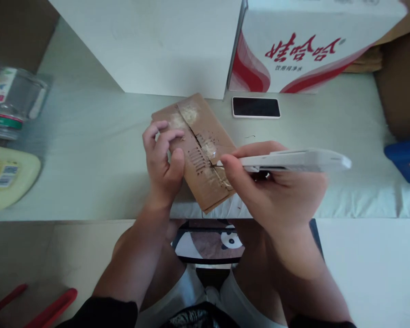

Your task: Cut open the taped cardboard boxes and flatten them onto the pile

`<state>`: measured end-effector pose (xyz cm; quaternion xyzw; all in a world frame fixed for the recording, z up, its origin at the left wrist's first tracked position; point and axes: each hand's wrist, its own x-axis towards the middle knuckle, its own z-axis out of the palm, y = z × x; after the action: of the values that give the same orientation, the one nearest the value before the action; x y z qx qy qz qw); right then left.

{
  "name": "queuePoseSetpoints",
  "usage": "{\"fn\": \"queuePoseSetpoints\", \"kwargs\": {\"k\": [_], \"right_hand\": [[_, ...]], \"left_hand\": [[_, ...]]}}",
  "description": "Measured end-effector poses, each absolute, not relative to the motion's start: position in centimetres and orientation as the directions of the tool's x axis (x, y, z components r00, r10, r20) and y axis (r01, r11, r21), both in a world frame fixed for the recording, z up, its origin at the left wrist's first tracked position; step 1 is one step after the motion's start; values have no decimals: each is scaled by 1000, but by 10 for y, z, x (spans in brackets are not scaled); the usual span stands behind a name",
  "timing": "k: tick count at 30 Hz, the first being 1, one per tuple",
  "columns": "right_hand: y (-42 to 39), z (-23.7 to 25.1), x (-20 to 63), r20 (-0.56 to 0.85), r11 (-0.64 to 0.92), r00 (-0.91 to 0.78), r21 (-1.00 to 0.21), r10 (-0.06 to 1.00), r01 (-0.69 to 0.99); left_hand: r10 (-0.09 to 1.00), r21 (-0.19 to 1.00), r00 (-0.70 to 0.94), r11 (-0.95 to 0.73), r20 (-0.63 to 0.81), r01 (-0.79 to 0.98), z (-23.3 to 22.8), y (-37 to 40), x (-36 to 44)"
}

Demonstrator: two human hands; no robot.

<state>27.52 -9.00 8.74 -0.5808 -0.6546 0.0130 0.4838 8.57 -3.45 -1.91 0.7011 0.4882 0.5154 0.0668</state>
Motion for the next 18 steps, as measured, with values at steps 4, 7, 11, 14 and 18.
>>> {"fn": "queuePoseSetpoints", "kwargs": {"k": [4,7,11,14,18], "right_hand": [[-96,88,283,604,276,165,-569,780,775],[-101,92,288,565,289,71,-521,822,803],[-109,98,285,538,374,-48,-517,842,770],[-114,100,282,542,378,-79,-468,837,799],[-119,98,281,515,344,-68,-462,854,817]], "left_hand": [[737,588,-36,-508,675,629,-20,-34,90],[726,577,-32,-518,687,632,-22,-34,89],[742,588,-22,-513,670,625,-22,-33,88],[777,617,-28,-478,629,625,-21,-32,87],[776,633,-33,-487,629,602,-22,-31,85]]}}
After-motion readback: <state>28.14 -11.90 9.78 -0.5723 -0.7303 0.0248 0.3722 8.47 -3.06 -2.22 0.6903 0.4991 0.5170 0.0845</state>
